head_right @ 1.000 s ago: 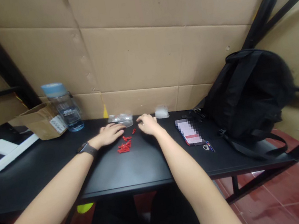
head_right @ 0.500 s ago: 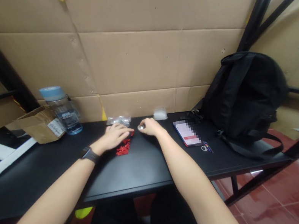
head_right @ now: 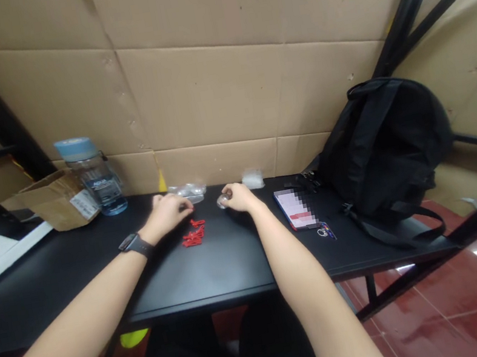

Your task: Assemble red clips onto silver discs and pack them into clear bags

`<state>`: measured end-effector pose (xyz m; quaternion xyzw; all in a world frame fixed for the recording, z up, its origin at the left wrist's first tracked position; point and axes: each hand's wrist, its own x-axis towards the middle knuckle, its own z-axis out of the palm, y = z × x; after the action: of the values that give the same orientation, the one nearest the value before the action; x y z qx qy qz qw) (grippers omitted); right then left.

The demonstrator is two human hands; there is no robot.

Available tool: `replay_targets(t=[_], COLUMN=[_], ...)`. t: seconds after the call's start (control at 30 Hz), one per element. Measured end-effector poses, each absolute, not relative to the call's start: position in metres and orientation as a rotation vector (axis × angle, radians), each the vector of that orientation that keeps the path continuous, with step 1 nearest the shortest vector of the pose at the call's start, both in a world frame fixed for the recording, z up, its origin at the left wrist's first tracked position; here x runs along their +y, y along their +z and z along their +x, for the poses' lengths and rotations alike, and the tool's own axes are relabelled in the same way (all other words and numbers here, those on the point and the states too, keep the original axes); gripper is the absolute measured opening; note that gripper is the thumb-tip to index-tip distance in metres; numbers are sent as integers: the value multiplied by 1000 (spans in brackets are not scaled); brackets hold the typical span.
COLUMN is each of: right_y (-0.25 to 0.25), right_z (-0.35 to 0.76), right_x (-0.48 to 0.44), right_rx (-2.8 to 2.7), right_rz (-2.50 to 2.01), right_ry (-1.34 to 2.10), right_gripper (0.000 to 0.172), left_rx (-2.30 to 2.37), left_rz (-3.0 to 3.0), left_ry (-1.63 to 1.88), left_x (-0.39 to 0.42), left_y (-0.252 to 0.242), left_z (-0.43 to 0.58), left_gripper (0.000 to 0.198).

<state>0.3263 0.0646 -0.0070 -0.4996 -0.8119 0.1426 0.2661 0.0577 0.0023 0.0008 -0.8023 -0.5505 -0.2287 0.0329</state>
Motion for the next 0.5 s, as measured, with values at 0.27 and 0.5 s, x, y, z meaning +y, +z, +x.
replay_targets(t=[0.27,0.5], right_y=[2,1], right_z=[314,300], right_x=[55,50], right_rx=[-2091,-1997], right_rz=[-1127,-970], right_ry=[491,643], right_gripper=[34,38], left_rx=[-1566,-1548], left_rz=[-2520,-2462], left_ry=[-1224,-1640], left_x=[4,-2], left_y=[5,9], left_z=[46,55], left_gripper=[16,15])
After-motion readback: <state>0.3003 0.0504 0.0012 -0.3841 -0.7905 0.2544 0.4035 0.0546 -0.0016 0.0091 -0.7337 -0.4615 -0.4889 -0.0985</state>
